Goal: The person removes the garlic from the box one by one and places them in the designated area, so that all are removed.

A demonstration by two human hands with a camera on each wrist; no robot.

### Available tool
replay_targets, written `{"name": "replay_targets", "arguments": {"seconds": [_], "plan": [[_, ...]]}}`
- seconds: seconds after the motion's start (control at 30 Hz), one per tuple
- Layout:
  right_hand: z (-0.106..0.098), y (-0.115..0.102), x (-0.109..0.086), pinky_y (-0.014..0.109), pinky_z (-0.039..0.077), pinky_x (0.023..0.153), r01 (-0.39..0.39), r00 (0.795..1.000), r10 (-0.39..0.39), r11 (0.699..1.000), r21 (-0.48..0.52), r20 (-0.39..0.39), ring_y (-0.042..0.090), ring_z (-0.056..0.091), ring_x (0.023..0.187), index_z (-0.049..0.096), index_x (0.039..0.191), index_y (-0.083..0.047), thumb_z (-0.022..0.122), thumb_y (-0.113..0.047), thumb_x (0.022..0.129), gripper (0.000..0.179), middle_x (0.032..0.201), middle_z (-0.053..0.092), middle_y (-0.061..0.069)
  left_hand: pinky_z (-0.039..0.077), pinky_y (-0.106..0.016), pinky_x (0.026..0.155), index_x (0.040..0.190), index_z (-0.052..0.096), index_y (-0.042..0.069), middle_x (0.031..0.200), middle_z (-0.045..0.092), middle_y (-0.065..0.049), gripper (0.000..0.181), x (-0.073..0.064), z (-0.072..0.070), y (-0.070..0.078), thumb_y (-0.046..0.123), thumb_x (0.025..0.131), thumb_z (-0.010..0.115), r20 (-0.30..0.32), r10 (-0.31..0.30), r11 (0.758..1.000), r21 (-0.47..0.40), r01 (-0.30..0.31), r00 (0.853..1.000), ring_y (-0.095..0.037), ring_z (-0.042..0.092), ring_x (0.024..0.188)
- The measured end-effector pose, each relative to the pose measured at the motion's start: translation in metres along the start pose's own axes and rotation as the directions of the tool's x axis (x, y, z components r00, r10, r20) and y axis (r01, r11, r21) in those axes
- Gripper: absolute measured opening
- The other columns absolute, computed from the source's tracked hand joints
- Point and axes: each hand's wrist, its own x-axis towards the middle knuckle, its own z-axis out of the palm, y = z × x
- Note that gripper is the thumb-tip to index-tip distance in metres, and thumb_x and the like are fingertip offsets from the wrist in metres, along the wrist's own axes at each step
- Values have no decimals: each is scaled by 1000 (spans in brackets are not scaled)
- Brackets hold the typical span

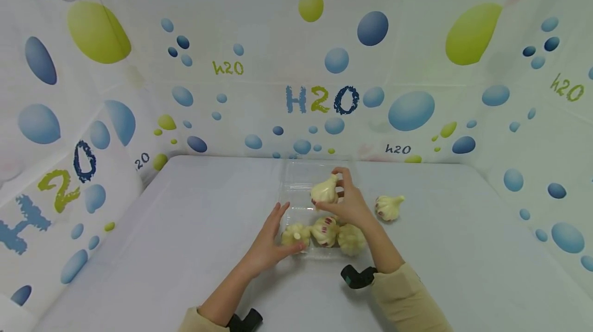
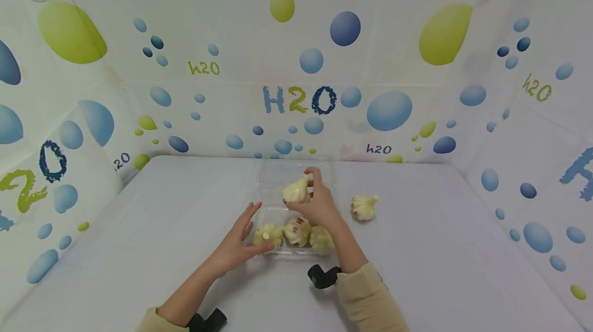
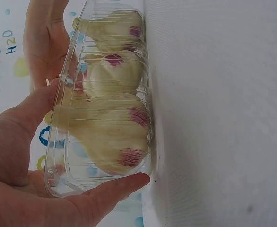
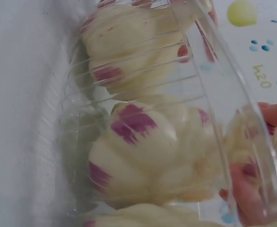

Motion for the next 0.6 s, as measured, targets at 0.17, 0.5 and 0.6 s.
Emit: {"name": "replay_targets", "arguments": {"seconds": [0.17,0.5,0.6], "plan": [[-6,4,-3,39,49,74,-8,1000,8,1000,4,-15,32,56,99,29,130,-19,79,-25,72,77,121,50,19,19,-60,102,146,23,18,152,7,-15,93,0,0,1,33,72,78,-3,-4,1000,-1,4,1000,-36,10,136],[-19,6,-9,44,48,77,-14,998,13,1000,-26,-59,36,53,104,33,130,-19,79,-26,71,75,124,49,21,21,-59,101,146,22,19,152,6,-14,93,0,0,1,32,72,78,0,-18,1000,-16,18,1000,-36,10,136],[-23,4,-12,45,48,78,-16,998,14,1000,-27,-66,36,52,105,34,130,-19,79,-24,71,74,125,48,21,21,-58,102,146,23,20,152,6,-13,93,0,0,0,32,72,78,0,-19,1000,-24,19,1000,-35,10,136]]}}
